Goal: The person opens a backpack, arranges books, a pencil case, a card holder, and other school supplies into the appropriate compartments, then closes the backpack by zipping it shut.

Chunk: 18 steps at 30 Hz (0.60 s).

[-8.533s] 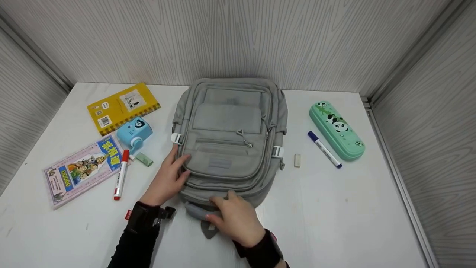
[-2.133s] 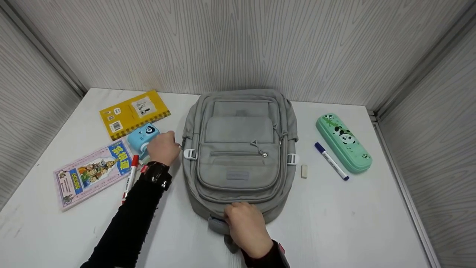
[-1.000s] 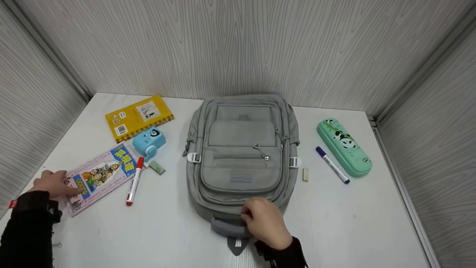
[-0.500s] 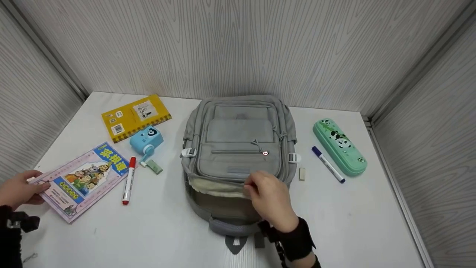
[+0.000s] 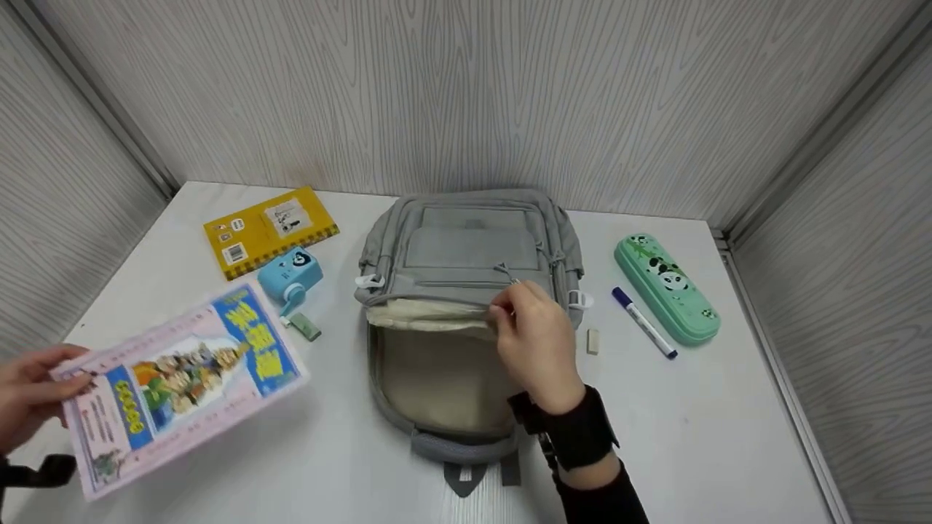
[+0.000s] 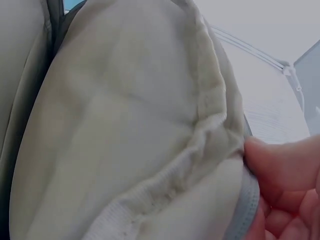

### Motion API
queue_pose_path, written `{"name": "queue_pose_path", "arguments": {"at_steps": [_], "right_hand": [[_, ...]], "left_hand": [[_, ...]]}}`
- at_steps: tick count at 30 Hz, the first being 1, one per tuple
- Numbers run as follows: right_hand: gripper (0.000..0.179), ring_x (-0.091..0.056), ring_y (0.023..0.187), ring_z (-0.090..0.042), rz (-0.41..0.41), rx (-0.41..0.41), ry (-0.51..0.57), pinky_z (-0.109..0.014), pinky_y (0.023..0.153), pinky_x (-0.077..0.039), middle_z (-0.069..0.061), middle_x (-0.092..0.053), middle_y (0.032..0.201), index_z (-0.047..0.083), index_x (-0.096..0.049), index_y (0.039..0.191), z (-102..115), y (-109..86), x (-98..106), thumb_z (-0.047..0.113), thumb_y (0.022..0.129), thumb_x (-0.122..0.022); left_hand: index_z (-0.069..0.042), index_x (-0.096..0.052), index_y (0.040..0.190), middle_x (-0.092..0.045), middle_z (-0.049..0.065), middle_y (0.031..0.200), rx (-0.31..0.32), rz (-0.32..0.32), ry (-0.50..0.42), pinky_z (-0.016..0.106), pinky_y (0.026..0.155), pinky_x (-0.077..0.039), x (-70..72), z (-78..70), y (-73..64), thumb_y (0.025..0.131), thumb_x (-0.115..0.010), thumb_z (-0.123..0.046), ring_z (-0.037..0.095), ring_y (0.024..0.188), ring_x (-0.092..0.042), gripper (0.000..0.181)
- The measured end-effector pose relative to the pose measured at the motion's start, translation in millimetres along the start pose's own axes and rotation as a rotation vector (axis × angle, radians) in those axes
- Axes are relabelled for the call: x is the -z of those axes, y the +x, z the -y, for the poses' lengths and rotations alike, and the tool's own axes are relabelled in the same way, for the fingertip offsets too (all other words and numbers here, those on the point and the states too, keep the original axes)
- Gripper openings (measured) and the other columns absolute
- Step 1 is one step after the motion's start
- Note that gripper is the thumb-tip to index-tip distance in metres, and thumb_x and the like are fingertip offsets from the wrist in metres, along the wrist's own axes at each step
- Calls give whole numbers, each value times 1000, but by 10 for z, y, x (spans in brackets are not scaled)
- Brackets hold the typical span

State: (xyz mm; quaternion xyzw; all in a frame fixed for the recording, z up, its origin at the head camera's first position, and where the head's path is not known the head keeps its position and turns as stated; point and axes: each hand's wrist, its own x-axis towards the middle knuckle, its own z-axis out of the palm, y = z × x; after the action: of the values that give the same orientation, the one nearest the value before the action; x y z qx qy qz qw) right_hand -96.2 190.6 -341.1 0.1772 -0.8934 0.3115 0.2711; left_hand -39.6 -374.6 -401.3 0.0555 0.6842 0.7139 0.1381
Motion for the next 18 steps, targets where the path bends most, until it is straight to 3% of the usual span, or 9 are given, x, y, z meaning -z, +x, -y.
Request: {"name": "queue_pose_path", "arguments": {"at_steps": [3,4,6,9,12,18], "right_hand": [[12,-53,70,-14,-32,6,-5,-20,66,-40,-10,-63,75,-1,-64,79,-3,14,5,-11,80,-71],[12,-53,70,-15,-41,9,-4,-20,66,-40,-11,-63,75,-1,-64,79,-5,17,9,-11,80,-71],[12,-53,70,-14,-58,13,-4,-18,66,-40,-11,-63,75,-1,-65,79,-10,23,19,-11,80,-71],[12,-53,70,-10,-73,15,8,-16,64,-39,-11,-63,75,-1,-65,79,-9,26,37,-11,80,-71],[13,-53,70,-8,-80,20,22,-13,62,-37,-10,-64,75,0,-65,78,-9,28,47,-12,80,-71],[14,-53,71,-7,-79,30,38,-13,61,-38,-10,-64,75,0,-65,78,-4,20,54,-12,79,-72]], "left_hand": [[-18,-68,106,-78,-2,92,66,253,-63,23,56,-57,-446,57,182,98,-43,7,11,75,-74,37],[-18,-68,107,-78,-2,95,108,301,-65,22,58,-58,-599,73,254,99,-45,4,11,77,-75,33],[-15,-66,108,-77,-2,98,200,339,-56,22,61,-58,-890,100,408,99,-50,-3,12,81,-75,22],[-10,-63,109,-77,0,100,323,295,-35,23,66,-59,-1281,126,643,98,-57,-11,14,86,-75,13],[-3,-59,114,-76,3,99,390,184,-95,25,70,-60,-1621,151,851,97,-58,-11,15,85,-75,19],[10,-42,134,-71,12,104,361,-69,-363,27,77,-60,-2343,191,1125,100,-46,-2,15,84,-73,35]]}}
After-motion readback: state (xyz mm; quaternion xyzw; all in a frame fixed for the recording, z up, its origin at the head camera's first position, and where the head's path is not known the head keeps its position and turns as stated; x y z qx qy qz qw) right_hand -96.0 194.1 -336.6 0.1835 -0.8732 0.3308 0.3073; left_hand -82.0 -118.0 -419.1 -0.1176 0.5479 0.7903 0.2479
